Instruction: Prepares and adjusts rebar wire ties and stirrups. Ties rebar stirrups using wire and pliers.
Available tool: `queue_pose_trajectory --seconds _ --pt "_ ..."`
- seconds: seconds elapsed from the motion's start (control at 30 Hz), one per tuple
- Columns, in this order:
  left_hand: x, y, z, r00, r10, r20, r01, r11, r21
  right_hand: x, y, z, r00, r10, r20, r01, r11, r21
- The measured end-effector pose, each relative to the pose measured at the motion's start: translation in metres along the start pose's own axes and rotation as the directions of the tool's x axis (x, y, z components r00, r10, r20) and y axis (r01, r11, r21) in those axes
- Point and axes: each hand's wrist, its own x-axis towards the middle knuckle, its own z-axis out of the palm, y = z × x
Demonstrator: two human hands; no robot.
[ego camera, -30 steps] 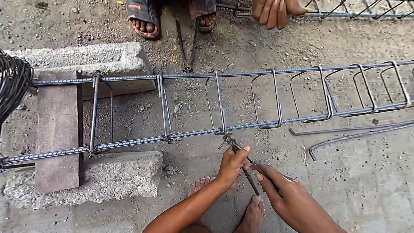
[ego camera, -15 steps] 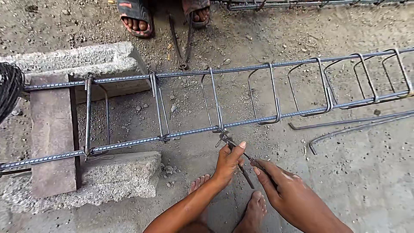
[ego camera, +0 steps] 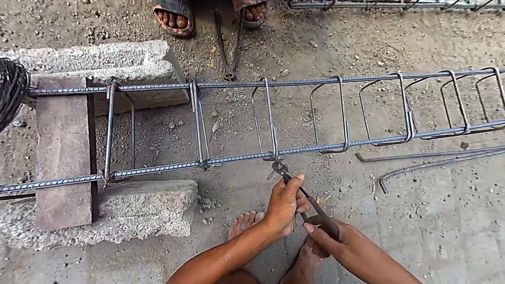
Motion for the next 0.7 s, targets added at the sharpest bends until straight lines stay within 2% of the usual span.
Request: queue_pose_trajectory --seconds 0.13,0.23,0.3,0.37,0.4,0.43,0.47,0.5,0.53,0.57,0.6,0.67,0.7 --pt "-0.001 0.009 0.001 0.999 -0.015 -0.03 0.017 0.997 0.075 0.011 0.005 0.009 0.996 -0.001 0.087 -0.012 0.988 0.154" --pt "0.007 0.013 -0.002 0.986 -0.133 0.105 0.135 0.991 -0.013 0.015 0.01 0.014 0.974 -0.024 0.226 -0.073 0.909 0.411" --pt "0.01 0.014 0.001 0.969 -0.178 0.169 0.194 0.978 -0.08 0.02 0.016 0.009 0.925 -0.064 0.374 -0.164 0.822 0.546" --pt "0.01 0.01 0.008 0.973 -0.183 0.143 0.2 0.973 -0.112 0.025 0.024 0.0 0.874 -0.106 0.474 -0.224 0.777 0.588" --pt "0.011 0.008 0.012 0.978 -0.175 0.114 0.187 0.976 -0.113 0.026 0.027 -0.006 0.879 -0.108 0.465 -0.203 0.797 0.569" --pt "0.013 0.007 0.016 0.983 -0.162 0.089 0.172 0.978 -0.118 0.025 0.026 -0.014 0.915 -0.085 0.394 -0.139 0.852 0.506" --pt "0.015 0.007 0.02 0.987 -0.15 0.063 0.157 0.979 -0.127 0.019 0.02 -0.019 0.969 -0.047 0.241 -0.042 0.935 0.351" --pt "0.016 0.006 0.024 0.99 -0.136 0.031 0.139 0.982 -0.126 0.01 0.013 -0.02 0.999 -0.04 0.032 0.038 0.997 0.066" --pt "0.018 0.004 0.027 0.994 -0.113 0.0 0.113 0.986 -0.123 -0.001 0.005 -0.015 0.981 -0.11 -0.159 0.066 0.963 -0.262" --pt "0.02 0.003 0.03 0.995 -0.094 -0.028 0.09 0.988 -0.127 -0.011 -0.004 -0.004 0.933 -0.215 -0.289 0.045 0.866 -0.497" --pt "0.02 0.002 0.033 0.995 -0.086 -0.049 0.079 0.987 -0.14 -0.019 -0.011 0.012 0.878 -0.303 -0.369 -0.009 0.763 -0.647" --pt "0.019 0.002 0.038 0.995 -0.081 -0.059 0.071 0.985 -0.158 -0.016 -0.011 0.042 0.776 -0.401 -0.486 -0.149 0.632 -0.761" --pt "0.02 0.003 0.039 0.995 -0.082 -0.062 0.071 0.984 -0.161 -0.008 -0.005 0.05 0.726 -0.43 -0.537 -0.196 0.619 -0.761"
